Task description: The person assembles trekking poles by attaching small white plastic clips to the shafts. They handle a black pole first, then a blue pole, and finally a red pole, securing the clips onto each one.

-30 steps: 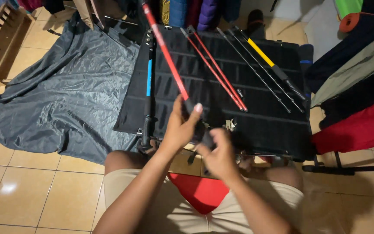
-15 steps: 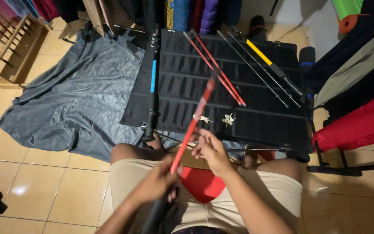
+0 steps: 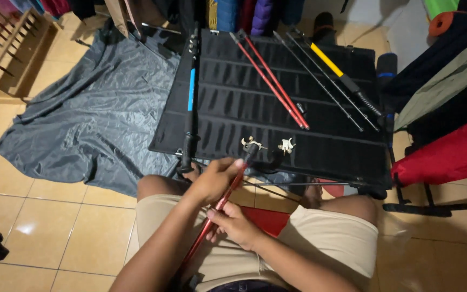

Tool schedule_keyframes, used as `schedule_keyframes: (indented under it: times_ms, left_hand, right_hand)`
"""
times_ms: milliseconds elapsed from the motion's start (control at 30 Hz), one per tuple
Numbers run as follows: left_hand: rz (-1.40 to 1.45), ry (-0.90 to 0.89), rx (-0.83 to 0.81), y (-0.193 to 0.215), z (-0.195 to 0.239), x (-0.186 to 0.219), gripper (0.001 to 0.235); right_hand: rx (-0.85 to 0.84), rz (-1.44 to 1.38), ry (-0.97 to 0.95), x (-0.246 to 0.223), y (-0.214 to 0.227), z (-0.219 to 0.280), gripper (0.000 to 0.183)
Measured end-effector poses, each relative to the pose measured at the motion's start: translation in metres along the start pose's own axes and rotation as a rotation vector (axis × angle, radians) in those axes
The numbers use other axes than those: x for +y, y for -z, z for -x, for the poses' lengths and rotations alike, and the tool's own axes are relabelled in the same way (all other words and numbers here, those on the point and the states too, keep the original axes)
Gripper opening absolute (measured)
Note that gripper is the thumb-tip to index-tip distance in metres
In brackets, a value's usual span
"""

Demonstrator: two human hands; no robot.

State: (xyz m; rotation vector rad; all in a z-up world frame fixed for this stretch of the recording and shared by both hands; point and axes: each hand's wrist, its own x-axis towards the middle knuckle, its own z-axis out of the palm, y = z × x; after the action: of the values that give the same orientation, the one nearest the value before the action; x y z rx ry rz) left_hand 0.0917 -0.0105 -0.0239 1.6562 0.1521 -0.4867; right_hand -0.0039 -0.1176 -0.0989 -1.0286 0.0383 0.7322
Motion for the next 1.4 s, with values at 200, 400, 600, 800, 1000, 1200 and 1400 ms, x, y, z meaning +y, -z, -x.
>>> schedule_keyframes:
  times_ms: [200,400,600,800,1000,1200,1400]
  left_hand:
    - [0.187,0.079,0.173,0.001,-0.013,-0.024,0.028]
    - [0.349,0.130,0.240,0.002,0.016,-0.014,0.026]
    - [0.404,0.074,0.161,-0.011,0.031,0.004,0.024]
    - [0.359,0.062,0.127,-0.012,0.015,-0.010,0.021]
    - [0.358,-0.003,0.080,-0.029,0.018,0.005,0.022]
    - [0.290,-0.055,0.067,-0.040,0.024,0.000,0.035]
    - [0.285,-0.121,0.134,-0.038,0.040,0.013,0.045]
  right_hand:
    - [-0.117,0.649,0.052,-0.064,0.063,-0.005,0.009]
    - [0.650,1.556,0.348,-0.088,0.174,-0.112,0.030]
    - [0.622,1.713,0.062,-0.099,0.158,-0.128,0.036]
    - [0.735,1.582,0.287,-0.082,0.174,-0.120,0.034]
    - [0.788,0.929,0.488,-0.088,0.174,-0.100,0.019]
    - [0.695,0.459,0.585,-0.091,0.197,-0.103,0.021]
    - [0.648,0.301,0.585,-0.107,0.176,-0.081,0.025]
